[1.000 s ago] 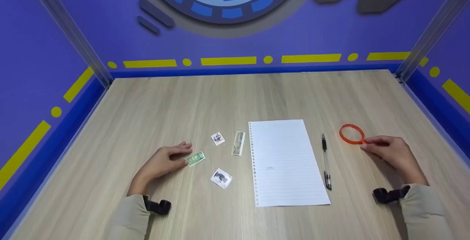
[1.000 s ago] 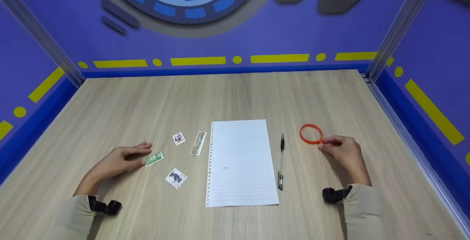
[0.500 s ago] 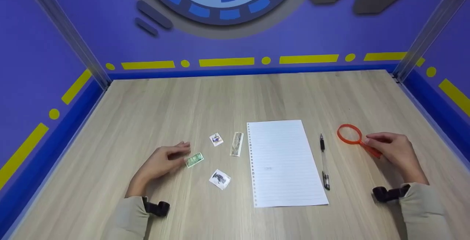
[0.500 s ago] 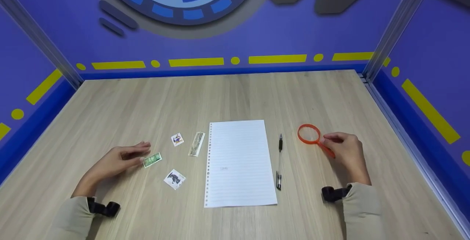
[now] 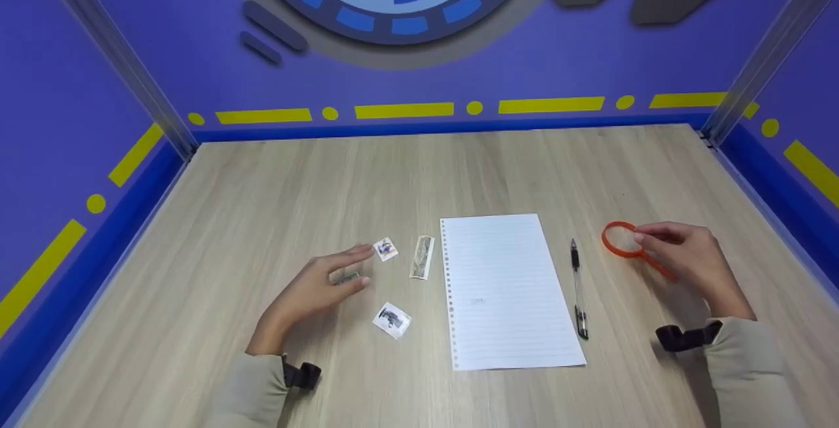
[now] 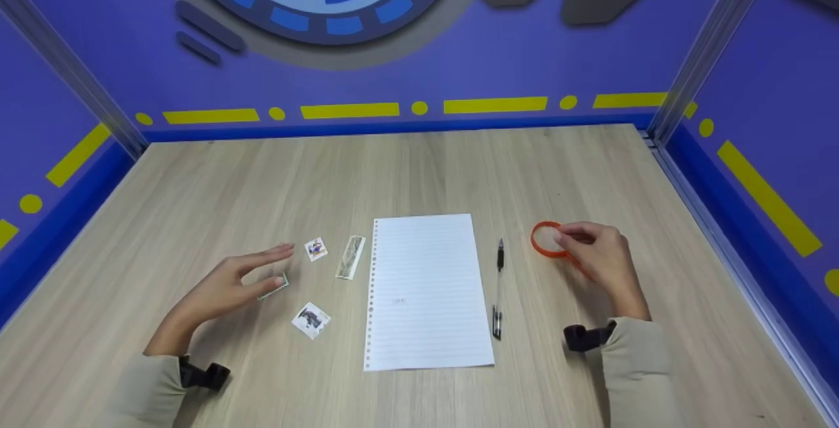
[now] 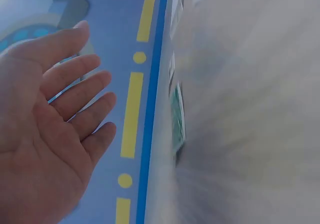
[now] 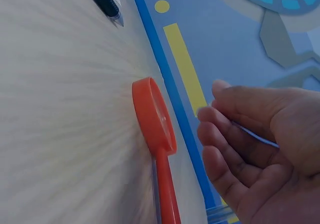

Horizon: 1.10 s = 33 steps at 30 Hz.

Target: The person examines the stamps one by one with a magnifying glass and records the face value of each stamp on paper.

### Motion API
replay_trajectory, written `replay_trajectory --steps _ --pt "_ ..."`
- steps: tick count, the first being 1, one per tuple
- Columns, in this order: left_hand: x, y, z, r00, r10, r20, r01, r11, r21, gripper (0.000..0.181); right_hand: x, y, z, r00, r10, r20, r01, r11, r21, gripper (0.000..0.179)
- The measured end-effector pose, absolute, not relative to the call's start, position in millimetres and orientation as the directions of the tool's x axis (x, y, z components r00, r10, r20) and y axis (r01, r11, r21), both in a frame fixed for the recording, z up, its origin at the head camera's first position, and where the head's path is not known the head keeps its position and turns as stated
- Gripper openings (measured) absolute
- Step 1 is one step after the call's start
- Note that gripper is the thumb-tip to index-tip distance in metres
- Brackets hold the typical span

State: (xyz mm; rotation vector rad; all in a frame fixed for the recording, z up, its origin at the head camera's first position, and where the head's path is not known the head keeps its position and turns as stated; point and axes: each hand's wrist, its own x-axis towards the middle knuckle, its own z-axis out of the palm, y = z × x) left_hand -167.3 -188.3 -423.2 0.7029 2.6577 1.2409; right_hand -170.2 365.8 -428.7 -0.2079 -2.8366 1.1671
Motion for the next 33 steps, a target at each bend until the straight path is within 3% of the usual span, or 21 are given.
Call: replay_trajectory --steps 9,14,21,33 --pt "-163.9 -150.9 -420.4 -0.823 0.563 0.074 0.423 0.521 0.741 0.057 -177.2 355.1 -430.0 -0.998 0.056 0.003 0.040 0.754 -0.656 0.051" --pt "-163.1 -131.4 -424.4 -0.783 0.620 0.052 0.447 0.503 0.740 0.057 -178.3 347.9 -423.0 -0.998 -0.058 -0.005 -0.041 0.759 -0.649 0.051" --pt "-162.5 -108.0 -428.4 -0.723 0.689 0.057 0.508 0.474 0.719 0.054 -181.8 337.0 -423.9 -0.985 -0.169 0.021 -0.145 0.771 -0.620 0.034" --pt "-164.2 -77.8 -440.5 -0.693 0.721 0.020 0.498 0.458 0.736 0.054 -188.2 323.9 -427.2 -0.972 -0.235 -0.026 -0.164 0.753 -0.638 0.030"
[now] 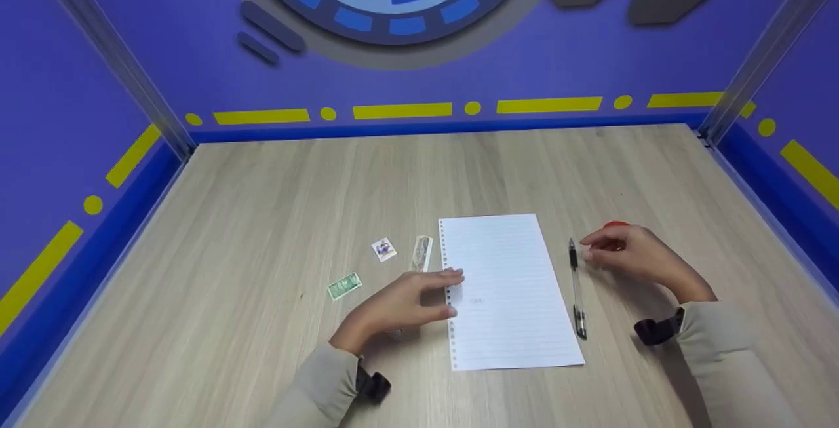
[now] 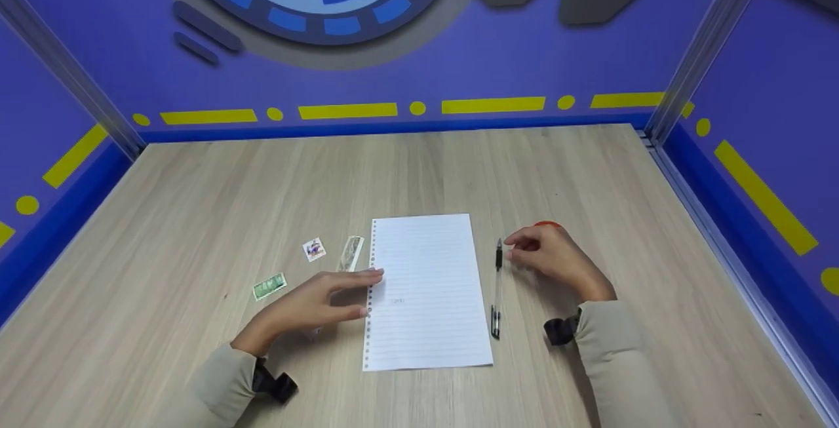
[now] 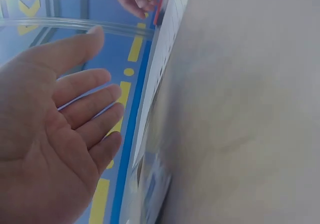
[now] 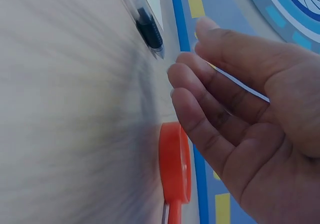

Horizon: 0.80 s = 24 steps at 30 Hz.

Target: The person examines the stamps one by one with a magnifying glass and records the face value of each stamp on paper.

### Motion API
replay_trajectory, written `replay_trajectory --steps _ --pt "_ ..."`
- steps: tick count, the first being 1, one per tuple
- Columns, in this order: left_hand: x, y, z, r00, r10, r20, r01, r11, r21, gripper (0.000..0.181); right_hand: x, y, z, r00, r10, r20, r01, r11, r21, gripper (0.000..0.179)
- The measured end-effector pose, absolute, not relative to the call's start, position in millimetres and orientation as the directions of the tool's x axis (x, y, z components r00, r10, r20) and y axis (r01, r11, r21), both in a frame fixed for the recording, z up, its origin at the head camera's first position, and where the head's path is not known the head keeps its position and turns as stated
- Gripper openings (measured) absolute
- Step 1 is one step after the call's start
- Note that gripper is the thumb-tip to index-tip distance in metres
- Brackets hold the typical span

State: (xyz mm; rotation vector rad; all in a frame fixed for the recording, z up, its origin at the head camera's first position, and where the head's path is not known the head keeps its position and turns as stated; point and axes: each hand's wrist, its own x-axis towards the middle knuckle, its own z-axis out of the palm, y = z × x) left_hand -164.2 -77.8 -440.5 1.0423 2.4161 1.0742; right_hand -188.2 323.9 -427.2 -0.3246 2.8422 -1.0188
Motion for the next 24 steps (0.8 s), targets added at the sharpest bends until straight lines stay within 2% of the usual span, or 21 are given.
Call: replay_trajectory --steps 9,24 --pt "-161.5 -66.3 -452.2 -0.683 0.726 -0.077 0.460 0.510 0.727 0.056 -192.6 320.8 -431.5 -0.939 -0.345 -0.016 -0.245 0.698 -0.673 0.025" --pt "-162.2 -66.6 -457.9 -0.684 0.726 -0.066 0.457 0.497 0.738 0.054 -195.0 312.0 -433.1 -0.903 -0.427 -0.033 -0.322 0.727 -0.607 0.021"
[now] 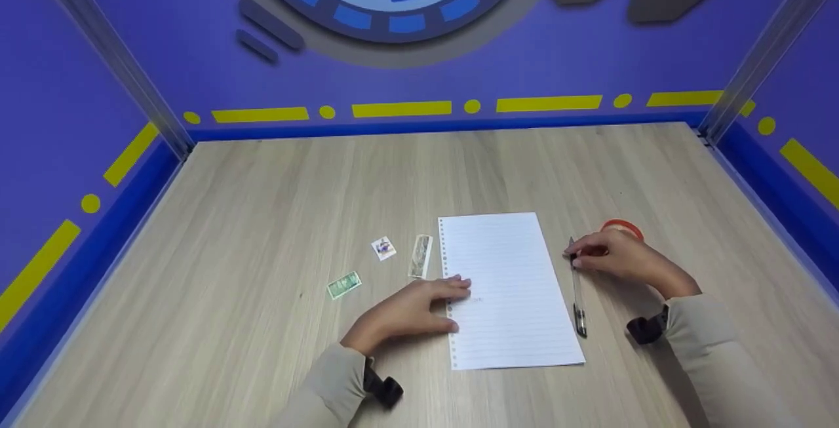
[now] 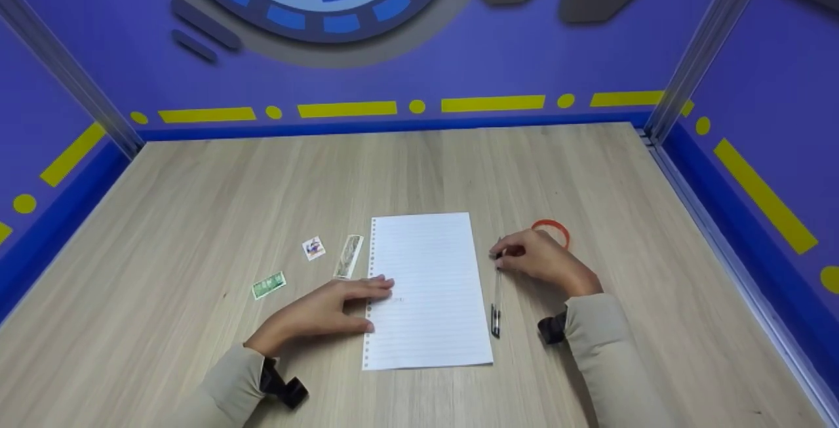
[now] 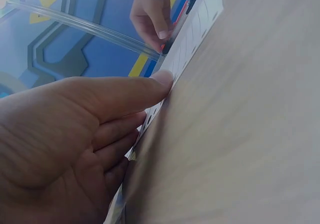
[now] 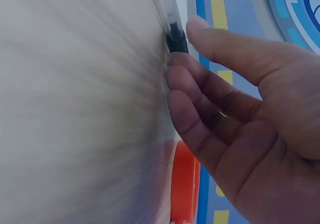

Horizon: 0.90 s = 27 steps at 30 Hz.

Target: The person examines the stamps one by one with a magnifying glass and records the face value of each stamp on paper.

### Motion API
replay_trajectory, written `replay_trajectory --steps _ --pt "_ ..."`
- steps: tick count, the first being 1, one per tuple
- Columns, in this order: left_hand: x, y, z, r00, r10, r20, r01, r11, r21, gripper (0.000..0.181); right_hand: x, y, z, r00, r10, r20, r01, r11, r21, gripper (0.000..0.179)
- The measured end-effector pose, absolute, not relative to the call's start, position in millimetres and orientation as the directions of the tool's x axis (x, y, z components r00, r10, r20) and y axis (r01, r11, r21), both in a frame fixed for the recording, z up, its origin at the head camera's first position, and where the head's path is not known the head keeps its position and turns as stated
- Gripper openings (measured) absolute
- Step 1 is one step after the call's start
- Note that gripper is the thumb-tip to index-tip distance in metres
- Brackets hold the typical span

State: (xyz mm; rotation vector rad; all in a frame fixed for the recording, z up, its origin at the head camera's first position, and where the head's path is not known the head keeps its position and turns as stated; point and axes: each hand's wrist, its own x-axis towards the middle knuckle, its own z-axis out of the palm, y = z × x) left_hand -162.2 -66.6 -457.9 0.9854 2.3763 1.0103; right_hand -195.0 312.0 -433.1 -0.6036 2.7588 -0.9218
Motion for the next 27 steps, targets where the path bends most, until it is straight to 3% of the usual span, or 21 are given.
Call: replay_trajectory --steps 10,16,27 --pt "-161.6 -66.5 -457.1 -0.685 0.725 -0.071 0.446 0.494 0.746 0.053 -195.8 314.8 -434.5 -0.851 -0.524 0.033 -0.451 0.699 -0.555 0.019" --pt "-162.5 -67.2 -457.6 -0.690 0.719 -0.078 0.437 0.501 0.748 0.054 -195.6 315.0 -436.9 -0.868 -0.494 0.053 -0.440 0.714 -0.544 0.018" --pt "-162.1 -67.3 -457.2 -0.691 0.717 -0.091 0.422 0.503 0.755 0.054 -201.8 318.4 -433.5 -0.830 -0.556 -0.034 -0.467 0.728 -0.502 0.015"
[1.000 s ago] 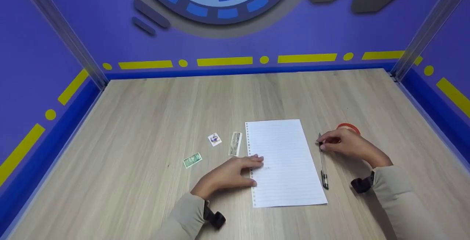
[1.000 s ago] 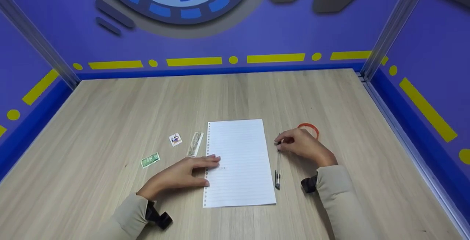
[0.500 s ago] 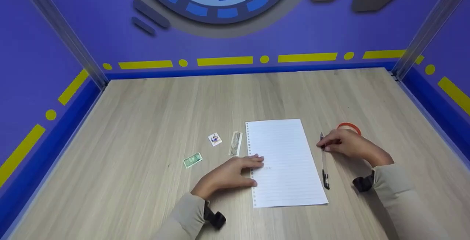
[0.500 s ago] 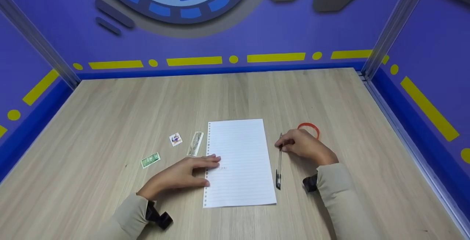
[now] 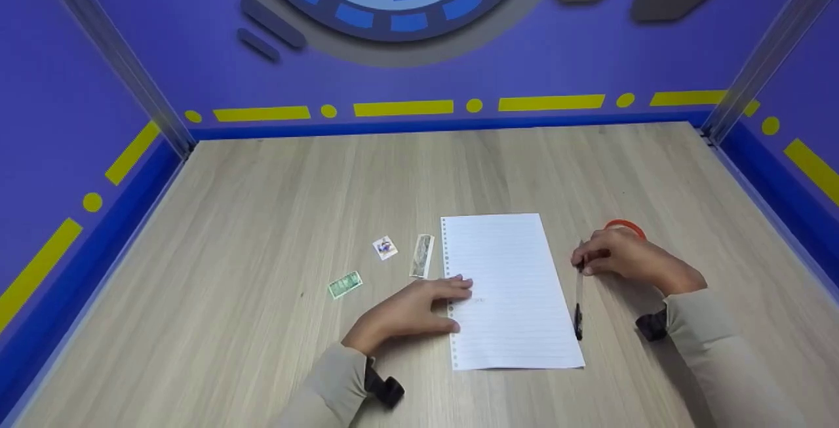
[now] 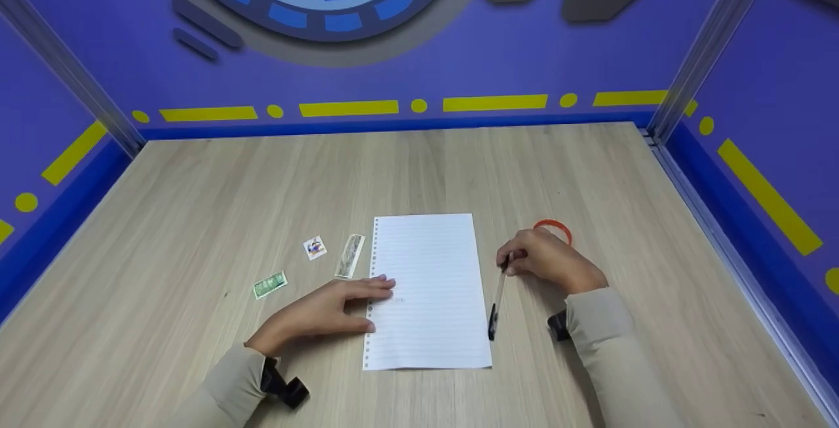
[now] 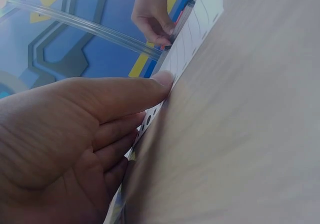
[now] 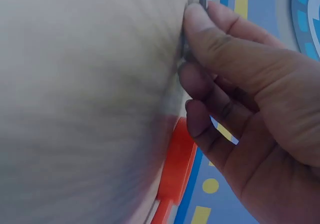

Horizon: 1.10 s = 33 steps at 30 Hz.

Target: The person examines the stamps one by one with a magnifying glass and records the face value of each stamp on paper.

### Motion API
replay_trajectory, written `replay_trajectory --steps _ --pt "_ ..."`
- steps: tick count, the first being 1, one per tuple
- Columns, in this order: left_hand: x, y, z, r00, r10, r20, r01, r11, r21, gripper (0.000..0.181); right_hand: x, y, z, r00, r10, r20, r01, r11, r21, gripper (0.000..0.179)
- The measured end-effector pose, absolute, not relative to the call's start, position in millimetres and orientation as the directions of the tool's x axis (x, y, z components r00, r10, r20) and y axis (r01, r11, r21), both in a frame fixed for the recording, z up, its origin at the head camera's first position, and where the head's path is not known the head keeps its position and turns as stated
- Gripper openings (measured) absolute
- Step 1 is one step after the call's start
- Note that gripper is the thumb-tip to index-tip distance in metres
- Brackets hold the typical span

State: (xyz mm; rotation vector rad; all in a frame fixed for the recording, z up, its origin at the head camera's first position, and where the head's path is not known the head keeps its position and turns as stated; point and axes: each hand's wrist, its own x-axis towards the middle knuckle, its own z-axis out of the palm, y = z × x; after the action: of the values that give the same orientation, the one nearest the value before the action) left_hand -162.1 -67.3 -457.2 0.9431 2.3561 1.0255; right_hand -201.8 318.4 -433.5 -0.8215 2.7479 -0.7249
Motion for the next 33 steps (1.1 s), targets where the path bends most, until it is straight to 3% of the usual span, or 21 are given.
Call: replay_trajectory --steps 11,22,33 --pt "-162.8 -67.7 -457.5 -0.683 0.725 -0.086 0.432 0.497 0.753 0.053 -202.1 319.3 -426.6 -0.801 -0.588 -0.113 -0.463 0.728 -0.505 0.014" --pt "-162.7 -67.5 -458.0 -0.681 0.727 -0.083 0.435 0.494 0.753 0.053 -205.2 327.9 -431.2 -0.725 -0.688 -0.028 -0.548 0.600 -0.583 0.005" --pt "-162.4 -67.9 -456.0 -0.681 0.728 -0.083 0.440 0.497 0.748 0.055 -202.9 335.2 -430.1 -0.768 -0.641 -0.013 -0.520 0.635 -0.570 0.006"
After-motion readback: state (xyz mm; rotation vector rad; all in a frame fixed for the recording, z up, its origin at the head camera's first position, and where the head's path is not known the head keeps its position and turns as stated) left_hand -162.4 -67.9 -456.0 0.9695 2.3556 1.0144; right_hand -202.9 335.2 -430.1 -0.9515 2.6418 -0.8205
